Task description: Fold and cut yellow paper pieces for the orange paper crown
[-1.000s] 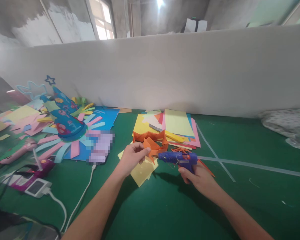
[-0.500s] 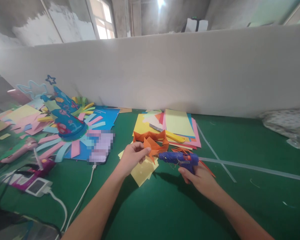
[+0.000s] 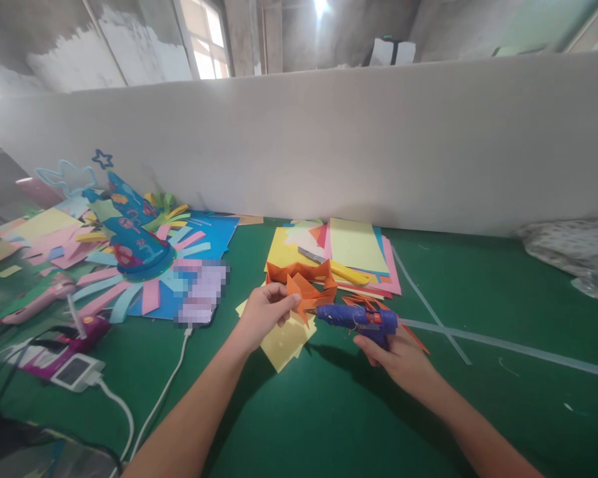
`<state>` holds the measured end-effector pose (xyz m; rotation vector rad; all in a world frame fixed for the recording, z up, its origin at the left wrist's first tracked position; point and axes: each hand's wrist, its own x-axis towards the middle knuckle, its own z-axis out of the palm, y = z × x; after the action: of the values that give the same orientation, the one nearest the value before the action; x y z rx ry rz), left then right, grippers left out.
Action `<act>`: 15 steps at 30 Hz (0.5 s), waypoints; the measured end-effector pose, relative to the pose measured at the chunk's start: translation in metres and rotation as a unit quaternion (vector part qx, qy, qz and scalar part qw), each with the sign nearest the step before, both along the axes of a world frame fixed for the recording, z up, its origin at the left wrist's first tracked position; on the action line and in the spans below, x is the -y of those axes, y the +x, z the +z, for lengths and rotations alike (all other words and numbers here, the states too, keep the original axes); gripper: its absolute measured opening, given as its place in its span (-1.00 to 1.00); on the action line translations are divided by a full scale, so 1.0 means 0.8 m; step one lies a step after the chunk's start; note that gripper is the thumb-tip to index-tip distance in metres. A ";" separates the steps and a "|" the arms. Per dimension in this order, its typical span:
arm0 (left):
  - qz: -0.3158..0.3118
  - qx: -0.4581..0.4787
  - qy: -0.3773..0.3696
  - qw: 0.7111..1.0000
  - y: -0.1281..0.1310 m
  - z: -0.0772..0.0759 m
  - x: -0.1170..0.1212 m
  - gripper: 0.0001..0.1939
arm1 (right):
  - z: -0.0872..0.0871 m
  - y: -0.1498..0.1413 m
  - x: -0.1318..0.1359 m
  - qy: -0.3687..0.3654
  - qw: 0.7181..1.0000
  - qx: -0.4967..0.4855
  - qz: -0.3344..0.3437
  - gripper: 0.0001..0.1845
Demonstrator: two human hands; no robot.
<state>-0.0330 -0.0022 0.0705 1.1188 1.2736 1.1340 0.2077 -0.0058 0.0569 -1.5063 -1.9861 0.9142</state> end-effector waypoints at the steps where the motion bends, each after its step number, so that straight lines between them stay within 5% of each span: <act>1: -0.001 0.000 0.000 1.000 0.000 -0.001 0.000 -0.66 | 0.000 0.000 0.000 0.001 1.000 0.004 0.002 -0.53; 15: -0.001 0.001 0.001 1.000 0.000 -0.003 0.000 -0.65 | 0.006 0.000 0.001 -0.062 0.998 -0.008 0.029 -0.54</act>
<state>-0.0326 -0.0020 0.0677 1.1189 1.2710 1.1348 0.2076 -0.0069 0.0616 -1.5088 -2.0027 1.0893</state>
